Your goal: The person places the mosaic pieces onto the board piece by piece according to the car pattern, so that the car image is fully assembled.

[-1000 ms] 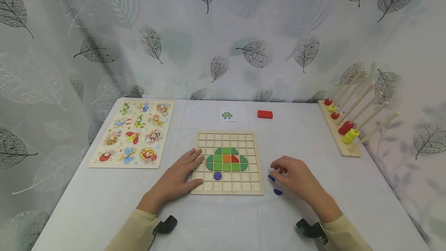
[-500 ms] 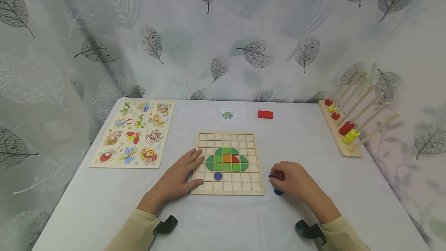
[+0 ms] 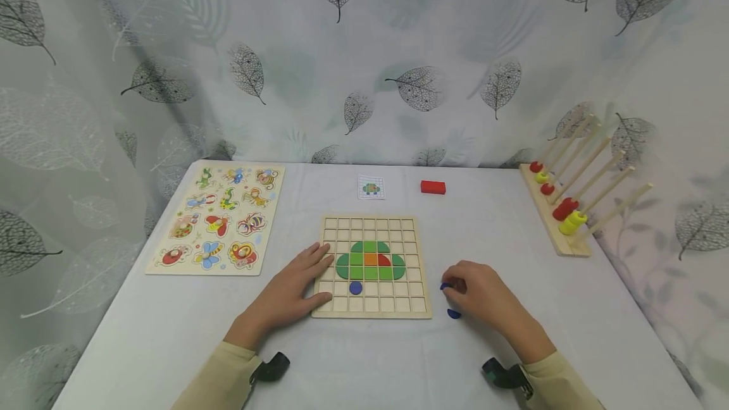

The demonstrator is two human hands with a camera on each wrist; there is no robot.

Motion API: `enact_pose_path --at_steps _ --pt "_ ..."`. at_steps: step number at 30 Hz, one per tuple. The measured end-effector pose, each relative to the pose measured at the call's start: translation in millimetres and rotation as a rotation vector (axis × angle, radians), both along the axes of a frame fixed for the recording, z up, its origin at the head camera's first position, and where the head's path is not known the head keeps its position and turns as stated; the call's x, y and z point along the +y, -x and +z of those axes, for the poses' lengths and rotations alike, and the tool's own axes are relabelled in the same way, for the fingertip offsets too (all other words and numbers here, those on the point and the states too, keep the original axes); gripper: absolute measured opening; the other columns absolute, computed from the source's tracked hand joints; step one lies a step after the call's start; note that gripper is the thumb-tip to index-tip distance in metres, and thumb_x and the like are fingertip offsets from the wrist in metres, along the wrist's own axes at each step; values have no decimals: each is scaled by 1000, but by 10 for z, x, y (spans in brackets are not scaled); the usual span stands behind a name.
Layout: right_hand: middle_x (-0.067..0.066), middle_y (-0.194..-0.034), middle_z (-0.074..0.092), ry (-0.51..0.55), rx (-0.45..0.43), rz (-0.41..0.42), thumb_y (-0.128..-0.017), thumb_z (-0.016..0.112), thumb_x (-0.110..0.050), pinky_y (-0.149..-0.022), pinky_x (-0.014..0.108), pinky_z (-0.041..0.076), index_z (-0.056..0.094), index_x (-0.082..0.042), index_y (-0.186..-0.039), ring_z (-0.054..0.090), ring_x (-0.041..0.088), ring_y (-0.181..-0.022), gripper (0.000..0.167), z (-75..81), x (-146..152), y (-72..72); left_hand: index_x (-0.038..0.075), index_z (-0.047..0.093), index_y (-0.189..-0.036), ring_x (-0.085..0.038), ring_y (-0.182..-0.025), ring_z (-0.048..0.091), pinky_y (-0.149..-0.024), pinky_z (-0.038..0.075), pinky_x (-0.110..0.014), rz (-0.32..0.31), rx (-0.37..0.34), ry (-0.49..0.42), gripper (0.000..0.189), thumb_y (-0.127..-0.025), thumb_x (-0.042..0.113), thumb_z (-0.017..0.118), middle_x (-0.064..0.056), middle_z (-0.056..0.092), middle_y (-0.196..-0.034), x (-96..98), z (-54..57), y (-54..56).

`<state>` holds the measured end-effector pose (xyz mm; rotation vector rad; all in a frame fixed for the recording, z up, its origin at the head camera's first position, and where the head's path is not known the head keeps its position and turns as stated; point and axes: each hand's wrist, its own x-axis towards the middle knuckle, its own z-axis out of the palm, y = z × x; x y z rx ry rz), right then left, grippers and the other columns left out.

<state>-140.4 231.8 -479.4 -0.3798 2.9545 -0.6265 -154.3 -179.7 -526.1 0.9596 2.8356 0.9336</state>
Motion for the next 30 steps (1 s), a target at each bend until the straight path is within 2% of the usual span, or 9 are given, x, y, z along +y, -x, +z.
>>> enact_pose_path --at_steps 7,14,20,30 --pt "-9 -88 67 -4 11 -4 -89 88 -9 -74 32 58 82 -15 -101 58 11 -80 15 14 -15 5 9 49 -164 -30 -164 22 -128 28 -57 2 -9 3 78 -101 47 73 -6 34 -176 7 14 -2" --pt "-11 -89 66 -5 65 23 -90 89 -11 -74 31 58 82 -18 -102 58 12 -82 16 119 -61 23 7 50 -163 -31 -164 22 -127 29 -57 0 -8 -5 78 -101 46 74 -7 34 -175 2 29 -10" --pt "-11 -93 68 28 93 76 -89 89 -9 -75 31 59 82 -17 -104 60 11 -84 18 196 -110 50 7 50 -163 -31 -163 23 -127 30 -59 -4 6 -19 77 -100 46 74 -7 35 -175 -4 -4 11" --pt "-15 -94 68 60 103 107 -89 89 -8 -74 29 58 83 -17 -105 60 11 -86 19 264 -238 86 10 49 -164 -28 -164 21 -128 27 -57 8 -26 -14 78 -100 47 74 -3 32 -176 -11 -39 -5"
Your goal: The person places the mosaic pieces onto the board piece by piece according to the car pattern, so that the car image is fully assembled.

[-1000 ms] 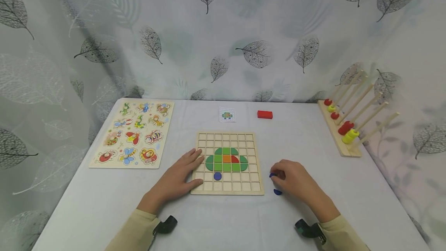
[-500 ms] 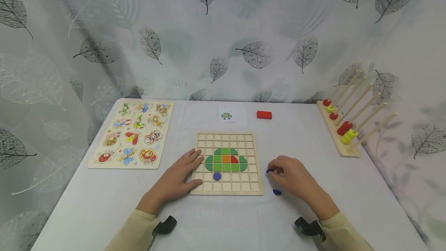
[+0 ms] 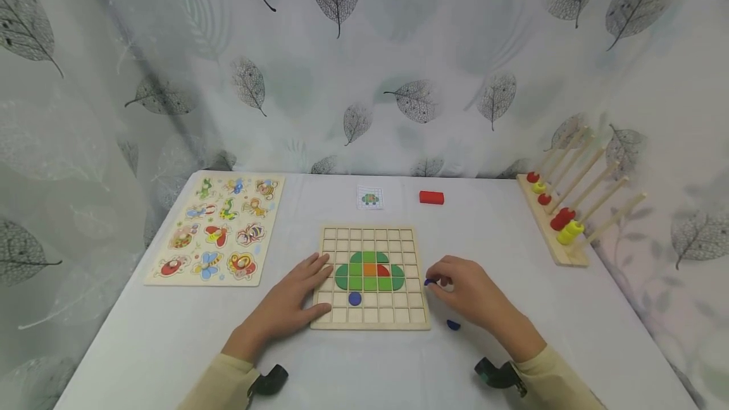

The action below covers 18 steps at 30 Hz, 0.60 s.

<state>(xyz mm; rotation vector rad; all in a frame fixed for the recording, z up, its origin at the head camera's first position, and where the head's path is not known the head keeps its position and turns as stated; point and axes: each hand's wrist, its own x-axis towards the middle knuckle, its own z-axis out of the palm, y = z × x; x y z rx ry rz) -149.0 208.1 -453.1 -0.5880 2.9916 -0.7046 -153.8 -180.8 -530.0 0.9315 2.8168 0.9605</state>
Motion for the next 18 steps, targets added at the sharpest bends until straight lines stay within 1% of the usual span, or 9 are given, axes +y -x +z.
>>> enact_pose_path --at_steps 7,13,18 --pt "-16 -95 67 22 21 28 -90 89 -8 -72 27 56 82 -17 -104 60 11 -85 19 -10 -108 12 9 50 -163 -28 -164 22 -127 28 -57 1 17 1 78 -100 47 74 -4 34 -175 3 -9 -22" --pt "-18 -92 65 35 20 47 -90 90 -10 -71 24 56 82 -20 -103 59 10 -84 18 -25 -186 6 10 50 -164 -27 -164 22 -128 28 -56 6 14 8 78 -100 48 74 -2 33 -176 8 -11 -24" --pt "-18 -93 65 42 65 83 -89 90 -10 -71 23 55 82 -19 -103 59 9 -83 19 -26 -223 12 11 51 -164 -27 -164 22 -128 29 -56 8 18 9 78 -100 48 75 -2 34 -176 11 -8 -12"
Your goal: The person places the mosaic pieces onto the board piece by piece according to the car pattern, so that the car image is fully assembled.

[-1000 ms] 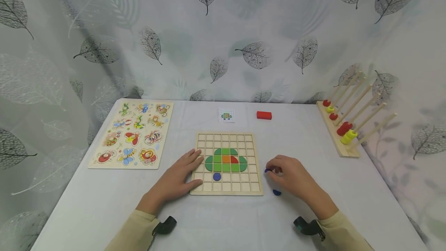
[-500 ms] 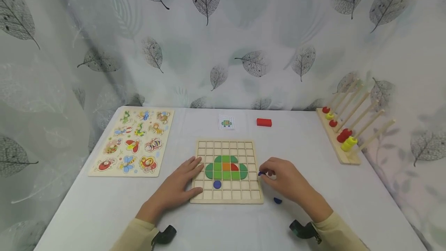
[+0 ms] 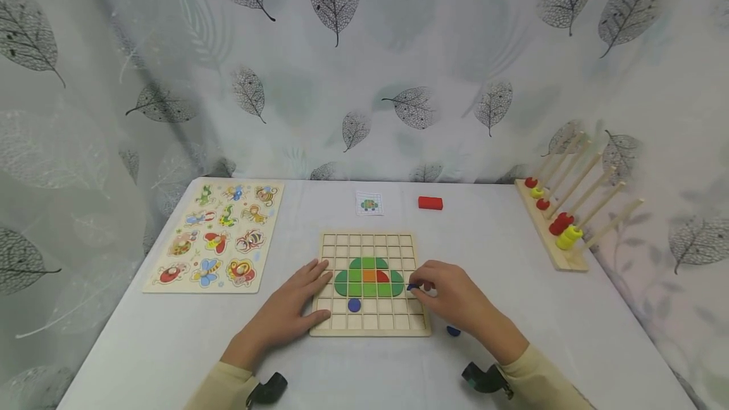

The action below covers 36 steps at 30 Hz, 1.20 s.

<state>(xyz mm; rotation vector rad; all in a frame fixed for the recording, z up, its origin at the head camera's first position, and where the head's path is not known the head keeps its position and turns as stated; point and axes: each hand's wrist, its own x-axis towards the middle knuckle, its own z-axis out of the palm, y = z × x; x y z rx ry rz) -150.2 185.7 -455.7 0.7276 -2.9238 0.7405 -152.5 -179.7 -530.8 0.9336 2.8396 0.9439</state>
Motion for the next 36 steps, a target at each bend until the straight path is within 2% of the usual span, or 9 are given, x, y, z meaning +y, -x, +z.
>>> enact_pose_path --at_steps 5,14,21,29,36 --pt "-16 -94 67 22 32 40 -88 91 -9 -71 23 56 82 -17 -103 60 9 -82 19 -13 -53 16 11 51 -163 -28 -164 23 -127 29 -57 0 11 -7 78 -99 48 75 -3 35 -175 -2 -4 -2" --pt "-15 -94 68 26 -5 64 -91 89 -12 -73 23 57 81 -20 -100 61 8 -83 14 -49 -160 17 9 52 -162 -32 -163 25 -126 30 -59 -4 30 -15 77 -99 46 76 -6 36 -174 8 5 -19" --pt "-15 -94 68 29 17 111 -91 88 -11 -72 24 57 80 -20 -100 62 8 -83 15 -59 -208 32 8 53 -162 -32 -163 26 -126 31 -59 -7 37 -26 77 -99 46 76 -6 37 -174 2 -5 -20" --pt "-16 -93 67 38 -38 105 -91 89 -12 -75 25 59 80 -20 -100 62 5 -83 14 -99 -268 14 7 54 -161 -35 -161 29 -124 33 -62 -11 67 -35 75 -99 45 76 -8 39 -173 4 -17 -17" --pt "-16 -90 65 46 -20 126 -90 90 -12 -73 23 58 79 -20 -97 60 3 -81 15 -143 -303 17 8 52 -162 -31 -163 25 -126 30 -59 -11 36 -25 77 -100 45 76 -6 36 -174 -9 -22 -14"
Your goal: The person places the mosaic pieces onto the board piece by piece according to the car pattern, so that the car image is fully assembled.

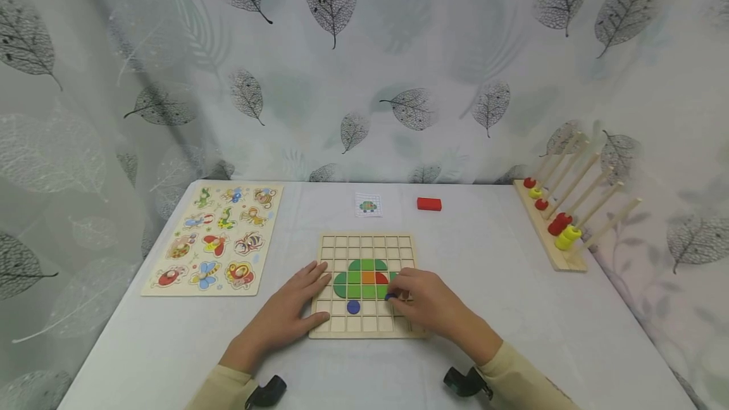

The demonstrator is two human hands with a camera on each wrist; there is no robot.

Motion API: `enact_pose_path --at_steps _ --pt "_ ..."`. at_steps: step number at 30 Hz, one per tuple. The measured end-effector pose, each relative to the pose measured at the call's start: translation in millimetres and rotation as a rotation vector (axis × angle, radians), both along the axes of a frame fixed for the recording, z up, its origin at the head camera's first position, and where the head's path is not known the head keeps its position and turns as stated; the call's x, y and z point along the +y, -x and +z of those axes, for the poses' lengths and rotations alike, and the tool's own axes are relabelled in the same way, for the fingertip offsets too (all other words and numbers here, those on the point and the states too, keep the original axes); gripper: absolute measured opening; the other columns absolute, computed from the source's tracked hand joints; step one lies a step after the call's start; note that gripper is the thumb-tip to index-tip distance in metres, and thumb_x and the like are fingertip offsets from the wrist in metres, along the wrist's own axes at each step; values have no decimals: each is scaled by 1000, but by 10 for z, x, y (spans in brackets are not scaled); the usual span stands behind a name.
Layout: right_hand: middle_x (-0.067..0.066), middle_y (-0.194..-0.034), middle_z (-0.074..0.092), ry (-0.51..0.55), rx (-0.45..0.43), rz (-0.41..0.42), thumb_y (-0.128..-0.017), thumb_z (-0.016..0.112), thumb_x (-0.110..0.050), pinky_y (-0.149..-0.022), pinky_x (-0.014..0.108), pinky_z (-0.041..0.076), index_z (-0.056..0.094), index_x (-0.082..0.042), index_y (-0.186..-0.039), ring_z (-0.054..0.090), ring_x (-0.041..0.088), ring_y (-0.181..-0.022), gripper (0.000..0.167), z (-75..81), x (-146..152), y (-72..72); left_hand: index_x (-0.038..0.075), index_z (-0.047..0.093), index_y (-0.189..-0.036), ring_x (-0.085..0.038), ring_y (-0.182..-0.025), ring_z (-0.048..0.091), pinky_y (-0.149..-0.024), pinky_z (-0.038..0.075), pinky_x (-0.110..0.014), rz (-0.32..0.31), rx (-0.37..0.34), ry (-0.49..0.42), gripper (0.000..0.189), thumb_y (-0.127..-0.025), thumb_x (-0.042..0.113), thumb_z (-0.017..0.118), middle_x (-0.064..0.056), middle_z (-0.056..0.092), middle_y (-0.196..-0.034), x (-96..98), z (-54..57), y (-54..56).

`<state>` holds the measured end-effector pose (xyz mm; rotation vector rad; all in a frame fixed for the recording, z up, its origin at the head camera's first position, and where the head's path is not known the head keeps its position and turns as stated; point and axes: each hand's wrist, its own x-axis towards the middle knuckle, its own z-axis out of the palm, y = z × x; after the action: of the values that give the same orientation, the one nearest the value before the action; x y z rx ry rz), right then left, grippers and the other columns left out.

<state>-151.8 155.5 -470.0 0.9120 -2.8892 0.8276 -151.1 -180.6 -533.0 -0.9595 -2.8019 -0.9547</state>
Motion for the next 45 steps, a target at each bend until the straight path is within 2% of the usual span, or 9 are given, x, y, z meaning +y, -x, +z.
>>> enact_pose_path --at_steps 8,18,28,38,45 --pt "-15 -90 65 -9 11 -2 -90 90 -14 -72 23 57 80 -20 -98 58 3 -80 15 -44 -25 15 10 51 -163 -30 -163 24 -126 30 -59 4 -23 -1 77 -99 45 76 -5 35 -175 -14 10 -3" --pt "-16 -89 64 -51 -26 -16 -92 88 -16 -74 25 56 80 -20 -99 57 4 -82 12 -118 -87 1 11 50 -164 -28 -164 22 -128 28 -57 9 -42 13 78 -100 48 75 -2 33 -176 -19 -14 -8" --pt "-16 -84 62 -142 43 13 -93 86 -17 -68 22 50 79 -21 -95 53 5 -76 8 -152 -146 -26 10 50 -164 -29 -164 23 -127 29 -58 9 -24 4 78 -99 46 76 -4 34 -175 -14 0 -12" --pt "-12 -85 65 -121 117 53 -90 88 -11 -68 22 53 79 -19 -92 55 4 -76 12 -181 -151 -33 10 51 -163 -30 -163 24 -127 29 -59 3 -20 -5 78 -99 46 76 -4 35 -175 -5 5 -9" --pt "-11 -84 65 -120 71 22 -91 89 -12 -69 22 54 80 -18 -94 54 5 -75 11 -187 -161 -14 10 51 -163 -30 -163 24 -127 29 -58 1 -14 -10 78 -99 47 76 -4 34 -175 -7 -1 2"
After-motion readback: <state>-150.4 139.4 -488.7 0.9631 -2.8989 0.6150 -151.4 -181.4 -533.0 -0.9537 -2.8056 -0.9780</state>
